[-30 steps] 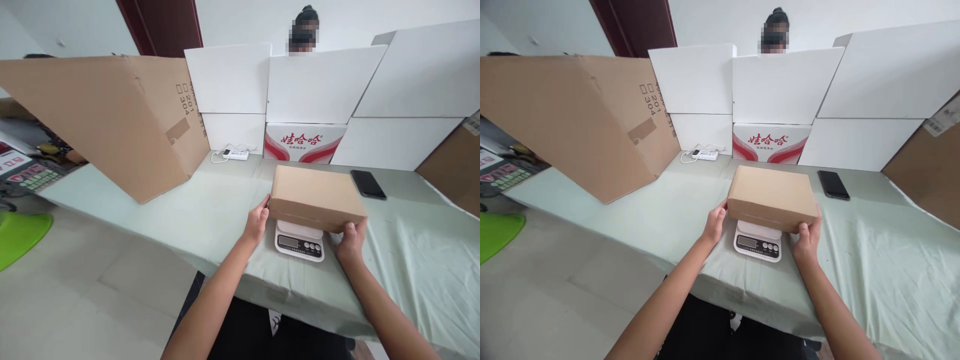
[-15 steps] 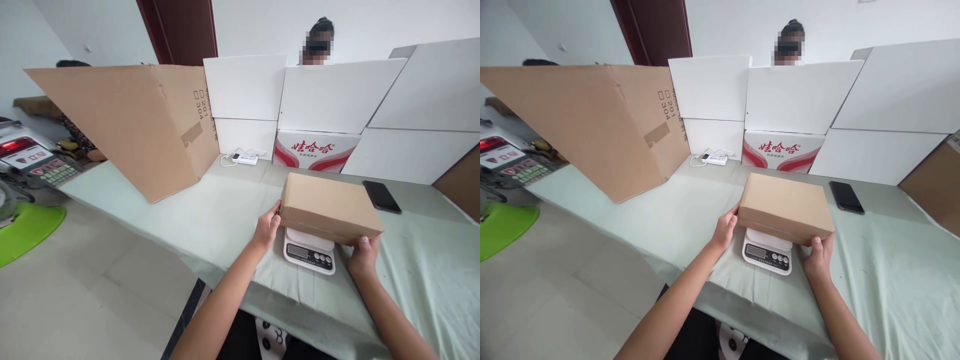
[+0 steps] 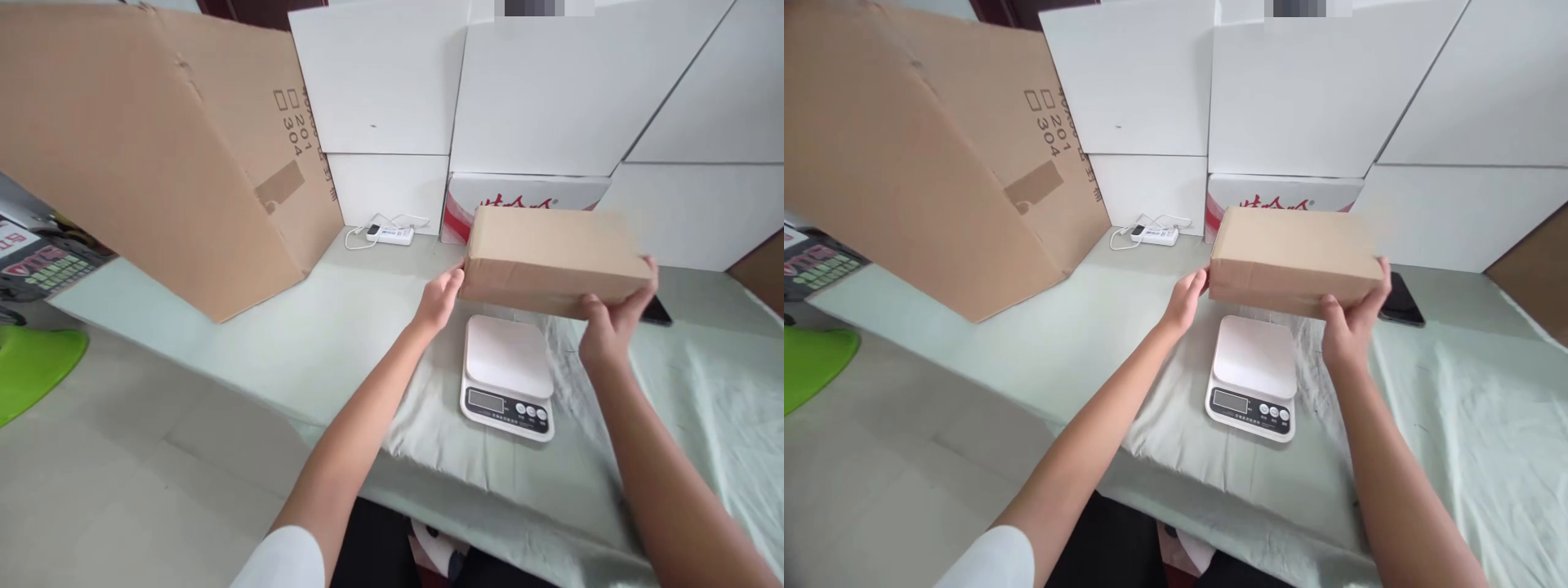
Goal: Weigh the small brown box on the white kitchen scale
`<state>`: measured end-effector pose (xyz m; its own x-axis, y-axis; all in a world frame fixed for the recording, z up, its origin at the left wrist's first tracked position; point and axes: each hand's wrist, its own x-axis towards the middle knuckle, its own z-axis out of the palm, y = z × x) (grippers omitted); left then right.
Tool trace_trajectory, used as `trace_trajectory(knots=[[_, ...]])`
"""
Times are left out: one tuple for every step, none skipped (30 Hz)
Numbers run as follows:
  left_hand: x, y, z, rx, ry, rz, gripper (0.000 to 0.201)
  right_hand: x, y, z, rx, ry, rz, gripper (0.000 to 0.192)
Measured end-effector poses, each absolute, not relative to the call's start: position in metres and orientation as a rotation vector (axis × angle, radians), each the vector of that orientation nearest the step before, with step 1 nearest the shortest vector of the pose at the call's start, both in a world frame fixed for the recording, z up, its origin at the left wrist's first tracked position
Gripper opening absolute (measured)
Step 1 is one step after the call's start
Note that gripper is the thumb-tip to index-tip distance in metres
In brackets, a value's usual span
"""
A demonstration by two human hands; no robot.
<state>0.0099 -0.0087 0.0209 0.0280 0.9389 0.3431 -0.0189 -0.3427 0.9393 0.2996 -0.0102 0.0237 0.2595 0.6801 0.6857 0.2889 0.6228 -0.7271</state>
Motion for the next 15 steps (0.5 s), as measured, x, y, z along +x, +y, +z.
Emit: trace_trajectory(knots=[[0.012, 0.004, 0.013, 1.455, 1.002, 1.450, 0.085, 0.299, 0.002, 0.017, -0.919, -1.311, 0.336, 0.099], [0.013, 0.014, 0.004, 1.449, 1.024, 1.456, 0.083, 0.298, 0.012, 0.008, -0.925, -1.298, 0.351, 0.098], [0.014, 0.021, -0.005, 1.446, 1.044, 1.457, 0.080, 0.298, 0.020, 0.000, -0.935, -1.283, 0.366, 0.098], [0.015, 0.026, -0.013, 1.441, 1.061, 1.454, 0.079, 0.299, 0.025, -0.008, -0.952, -1.271, 0.384, 0.098], [0.015, 0.029, -0.020, 1.438, 1.076, 1.444, 0.078, 0.300, 0.029, -0.015, -0.977, -1.264, 0.410, 0.096], [0.014, 0.030, -0.025, 1.434, 1.088, 1.428, 0.078, 0.301, 0.030, -0.021, -1.005, -1.258, 0.437, 0.094], [0.014, 0.030, -0.028, 1.430, 1.095, 1.413, 0.078, 0.302, 0.030, -0.024, -1.031, -1.256, 0.464, 0.092], [0.013, 0.030, -0.029, 1.425, 1.103, 1.401, 0.077, 0.303, 0.030, -0.027, -1.053, -1.259, 0.485, 0.090], [0.013, 0.029, -0.030, 1.420, 1.116, 1.393, 0.076, 0.303, 0.029, -0.028, -1.067, -1.262, 0.496, 0.088], [0.012, 0.029, -0.030, 1.413, 1.132, 1.389, 0.075, 0.303, 0.028, -0.028, -1.072, -1.268, 0.504, 0.085], [0.012, 0.028, -0.029, 1.404, 1.149, 1.384, 0.074, 0.303, 0.027, -0.027, -1.071, -1.276, 0.512, 0.084], [0.012, 0.028, -0.028, 1.395, 1.165, 1.381, 0.074, 0.303, 0.027, -0.027, -1.068, -1.276, 0.517, 0.084], [0.012, 0.027, -0.027, 1.388, 1.179, 1.378, 0.074, 0.303, 0.027, -0.026, -1.066, -1.272, 0.524, 0.084], [0.012, 0.027, -0.027, 1.386, 1.189, 1.374, 0.074, 0.302, 0.027, -0.026, -1.064, -1.264, 0.531, 0.084], [0.012, 0.027, -0.027, 1.390, 1.196, 1.372, 0.074, 0.301, 0.027, -0.026, -1.063, -1.255, 0.537, 0.084]])
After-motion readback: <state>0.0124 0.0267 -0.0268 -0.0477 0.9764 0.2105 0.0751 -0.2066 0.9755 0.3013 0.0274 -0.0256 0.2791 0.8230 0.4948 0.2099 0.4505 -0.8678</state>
